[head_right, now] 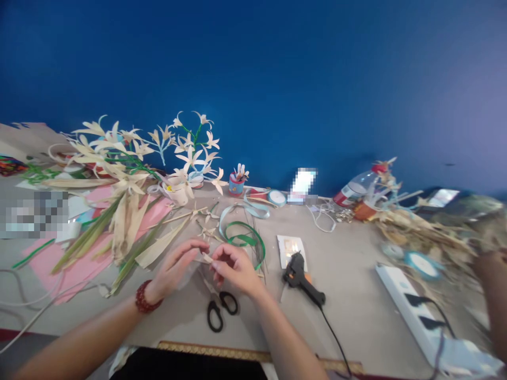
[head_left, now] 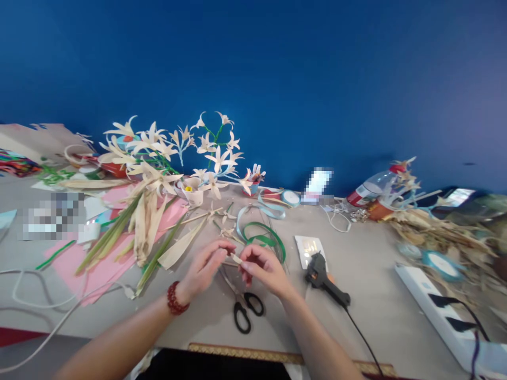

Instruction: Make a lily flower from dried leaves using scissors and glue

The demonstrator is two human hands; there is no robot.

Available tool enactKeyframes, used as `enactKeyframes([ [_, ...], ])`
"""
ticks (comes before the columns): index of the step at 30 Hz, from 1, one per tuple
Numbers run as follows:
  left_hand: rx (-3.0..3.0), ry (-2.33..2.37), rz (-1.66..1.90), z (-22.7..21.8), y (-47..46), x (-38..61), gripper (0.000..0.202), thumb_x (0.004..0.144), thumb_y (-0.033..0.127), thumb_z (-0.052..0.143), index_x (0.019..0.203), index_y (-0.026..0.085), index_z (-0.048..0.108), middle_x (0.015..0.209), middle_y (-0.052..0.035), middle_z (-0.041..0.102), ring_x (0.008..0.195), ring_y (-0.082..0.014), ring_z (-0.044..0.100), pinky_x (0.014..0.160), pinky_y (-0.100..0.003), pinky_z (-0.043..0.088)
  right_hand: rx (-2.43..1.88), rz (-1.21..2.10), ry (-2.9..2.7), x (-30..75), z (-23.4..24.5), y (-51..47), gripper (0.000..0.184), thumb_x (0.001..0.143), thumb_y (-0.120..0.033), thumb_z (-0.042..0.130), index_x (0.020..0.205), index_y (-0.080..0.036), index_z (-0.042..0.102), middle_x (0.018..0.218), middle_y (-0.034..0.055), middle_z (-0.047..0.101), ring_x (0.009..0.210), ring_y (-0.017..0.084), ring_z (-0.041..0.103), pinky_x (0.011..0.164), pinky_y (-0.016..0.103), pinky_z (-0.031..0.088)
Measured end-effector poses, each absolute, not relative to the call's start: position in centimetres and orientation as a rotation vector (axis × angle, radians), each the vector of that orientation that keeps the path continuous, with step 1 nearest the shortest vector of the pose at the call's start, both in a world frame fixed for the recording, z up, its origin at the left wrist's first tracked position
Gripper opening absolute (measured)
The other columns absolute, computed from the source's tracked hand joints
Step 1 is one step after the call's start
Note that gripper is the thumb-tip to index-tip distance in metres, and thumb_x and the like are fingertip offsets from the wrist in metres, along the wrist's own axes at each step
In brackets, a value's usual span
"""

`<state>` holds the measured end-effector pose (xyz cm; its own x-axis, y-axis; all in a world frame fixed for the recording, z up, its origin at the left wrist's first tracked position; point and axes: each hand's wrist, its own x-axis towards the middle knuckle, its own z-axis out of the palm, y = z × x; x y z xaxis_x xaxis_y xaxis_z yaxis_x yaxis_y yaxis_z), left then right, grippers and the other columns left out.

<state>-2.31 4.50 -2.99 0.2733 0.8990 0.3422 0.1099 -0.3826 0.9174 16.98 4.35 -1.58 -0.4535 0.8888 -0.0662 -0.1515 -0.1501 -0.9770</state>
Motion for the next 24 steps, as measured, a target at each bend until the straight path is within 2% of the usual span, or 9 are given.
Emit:
enactKeyframes([
  [6, 1.238, 0.803, 1.043, -3.6, 4.8, -1.9, 0.016, 0.086, 0.03, 0.061, 0.08, 0.016, 0.059, 0.076, -0.0005, 0.054, 0.072, -0.0128, 0.05, 0.068, -0.024, 0.04, -0.944, 1.68, -1.359, 17.2, -1.9, 4.7, 0.019, 0.08, -0.033, 0.067, 0.078, -0.017, 0.057, 0.065, -0.0023, 0.059, 0.05, 0.01, 0.057, 0.044, 0.019, 0.049],
  [12, 1.122, 0.751, 1.072, -3.7, 4.7, -1.8, 0.015, 0.087, 0.027, 0.061, 0.077, 0.016, 0.061, 0.074, -0.0011, 0.055, 0.074, -0.0135, 0.05, 0.071, -0.025, 0.038, -0.962, 1.536, -1.27, 17.5, -1.7, 5.2, 0.016, 0.084, -0.032, 0.06, 0.078, -0.017, 0.058, 0.069, -0.0012, 0.06, 0.05, 0.01, 0.057, 0.046, 0.021, 0.049],
  [18, 1.095, 0.74, 1.078, -4.0, 4.6, -1.9, 0.012, 0.085, 0.027, 0.063, 0.079, 0.016, 0.062, 0.077, -0.0009, 0.056, 0.075, -0.0128, 0.05, 0.071, -0.024, 0.038, -0.937, 1.653, -1.368, 16.5, -2.2, 4.7, 0.022, 0.081, -0.036, 0.068, 0.079, -0.017, 0.057, 0.06, -0.0039, 0.056, 0.047, 0.009, 0.053, 0.046, 0.02, 0.046],
  [24, 1.135, 0.711, 1.009, -3.4, 4.4, -1.8, 0.014, 0.083, 0.029, 0.064, 0.081, 0.015, 0.061, 0.077, -0.0011, 0.057, 0.073, -0.0138, 0.052, 0.069, -0.025, 0.039, -0.899, 1.736, -1.33, 16.4, -2.5, 4.6, 0.024, 0.08, -0.037, 0.069, 0.079, -0.018, 0.055, 0.062, -0.0039, 0.055, 0.049, 0.009, 0.053, 0.044, 0.02, 0.047],
])
